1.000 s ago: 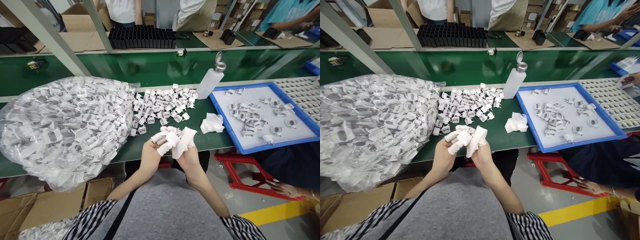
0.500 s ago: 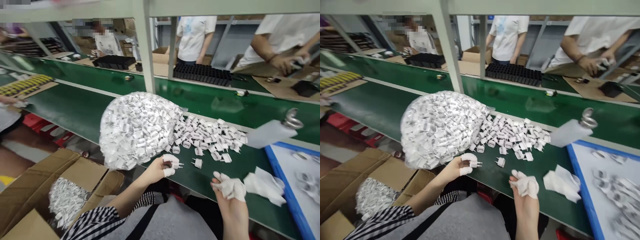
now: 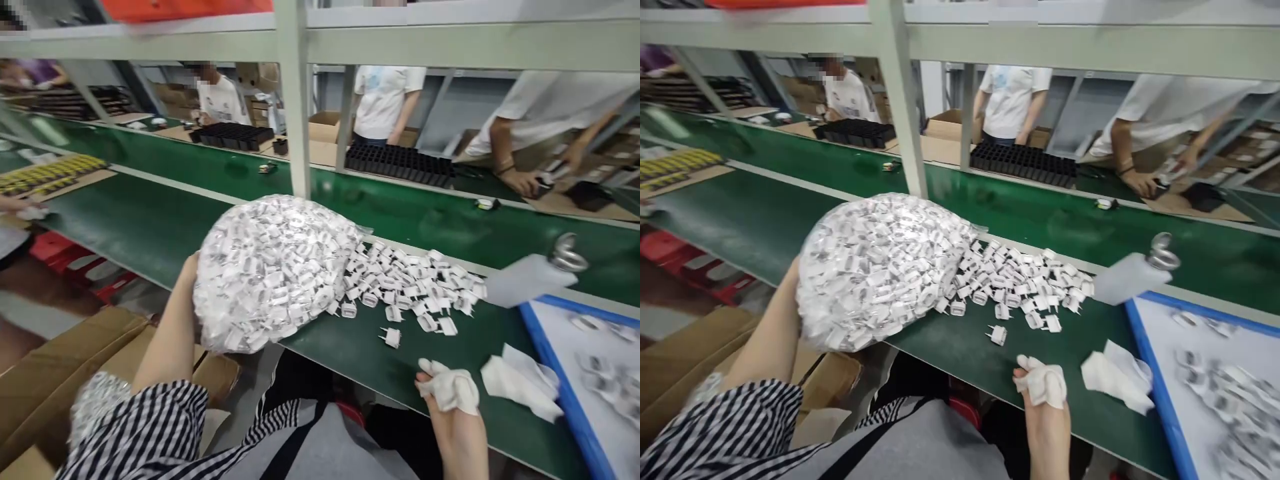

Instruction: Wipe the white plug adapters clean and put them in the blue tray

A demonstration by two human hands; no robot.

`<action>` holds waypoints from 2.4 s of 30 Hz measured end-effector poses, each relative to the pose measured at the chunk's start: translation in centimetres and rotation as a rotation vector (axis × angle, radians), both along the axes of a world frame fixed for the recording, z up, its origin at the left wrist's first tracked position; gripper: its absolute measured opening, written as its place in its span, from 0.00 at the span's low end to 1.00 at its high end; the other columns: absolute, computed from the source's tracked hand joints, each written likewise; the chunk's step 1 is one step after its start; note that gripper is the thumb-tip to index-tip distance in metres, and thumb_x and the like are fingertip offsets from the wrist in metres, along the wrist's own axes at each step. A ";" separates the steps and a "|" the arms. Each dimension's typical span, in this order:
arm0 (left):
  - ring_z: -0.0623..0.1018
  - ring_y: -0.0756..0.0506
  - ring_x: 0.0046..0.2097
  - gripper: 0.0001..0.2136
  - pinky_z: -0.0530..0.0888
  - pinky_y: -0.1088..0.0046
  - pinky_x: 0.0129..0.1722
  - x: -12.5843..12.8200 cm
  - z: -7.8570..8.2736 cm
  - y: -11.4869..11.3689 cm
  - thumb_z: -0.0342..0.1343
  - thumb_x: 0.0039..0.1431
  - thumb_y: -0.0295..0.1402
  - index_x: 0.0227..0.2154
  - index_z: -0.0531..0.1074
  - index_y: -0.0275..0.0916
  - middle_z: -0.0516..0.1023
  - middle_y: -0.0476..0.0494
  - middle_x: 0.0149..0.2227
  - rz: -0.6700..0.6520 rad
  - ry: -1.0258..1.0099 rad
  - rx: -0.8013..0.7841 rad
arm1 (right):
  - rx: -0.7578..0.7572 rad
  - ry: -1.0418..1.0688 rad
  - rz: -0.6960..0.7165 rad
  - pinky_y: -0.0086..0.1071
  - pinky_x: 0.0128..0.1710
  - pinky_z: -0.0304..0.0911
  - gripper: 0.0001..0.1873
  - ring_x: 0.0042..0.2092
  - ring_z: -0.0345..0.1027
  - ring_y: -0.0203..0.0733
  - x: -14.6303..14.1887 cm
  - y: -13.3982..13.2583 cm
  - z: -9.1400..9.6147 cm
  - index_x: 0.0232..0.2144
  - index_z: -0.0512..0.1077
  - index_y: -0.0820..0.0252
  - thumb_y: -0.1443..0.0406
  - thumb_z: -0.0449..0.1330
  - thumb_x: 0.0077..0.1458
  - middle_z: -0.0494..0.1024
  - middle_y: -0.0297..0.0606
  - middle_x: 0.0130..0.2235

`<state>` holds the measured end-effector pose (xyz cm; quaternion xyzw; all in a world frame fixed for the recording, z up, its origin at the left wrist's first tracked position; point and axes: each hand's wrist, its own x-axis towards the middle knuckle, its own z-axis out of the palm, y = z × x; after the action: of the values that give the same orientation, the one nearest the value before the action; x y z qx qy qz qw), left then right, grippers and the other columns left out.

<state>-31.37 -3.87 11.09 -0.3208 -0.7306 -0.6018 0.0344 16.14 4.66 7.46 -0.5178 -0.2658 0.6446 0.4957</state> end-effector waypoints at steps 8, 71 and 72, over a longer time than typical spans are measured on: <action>0.72 0.48 0.46 0.10 0.67 0.72 0.50 10.5 3.8 -1.5 0.51 0.54 0.31 0.37 0.72 0.52 0.74 0.57 0.41 0.104 0.176 0.231 | 0.070 -0.145 0.109 0.32 0.29 0.66 0.19 0.26 0.69 0.38 0.0 -0.6 0.1 0.26 0.72 0.60 0.54 0.66 0.32 0.78 0.38 0.29; 0.51 0.33 0.61 0.54 0.52 0.51 0.56 39.3 -9.4 1.5 0.62 0.33 0.51 0.59 0.34 0.43 0.52 0.31 0.59 -1.474 -0.404 0.034 | 0.058 -0.032 0.133 0.22 0.13 0.48 0.31 0.15 0.50 0.27 5.5 -7.2 2.9 0.42 0.66 0.57 0.62 0.66 0.30 0.61 0.23 0.15; 0.51 0.34 0.60 0.50 0.54 0.52 0.56 39.2 -9.8 1.3 0.59 0.37 0.52 0.59 0.37 0.43 0.51 0.32 0.60 -1.475 -0.418 0.081 | 0.061 -0.017 0.140 0.22 0.13 0.47 0.31 0.14 0.50 0.27 5.5 -7.3 3.1 0.41 0.66 0.57 0.62 0.66 0.30 0.61 0.23 0.15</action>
<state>7.85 -2.58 1.28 -0.6031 -0.2959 -0.5435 -0.5033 21.64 -2.62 10.59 -0.4879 -0.3251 0.6650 0.4626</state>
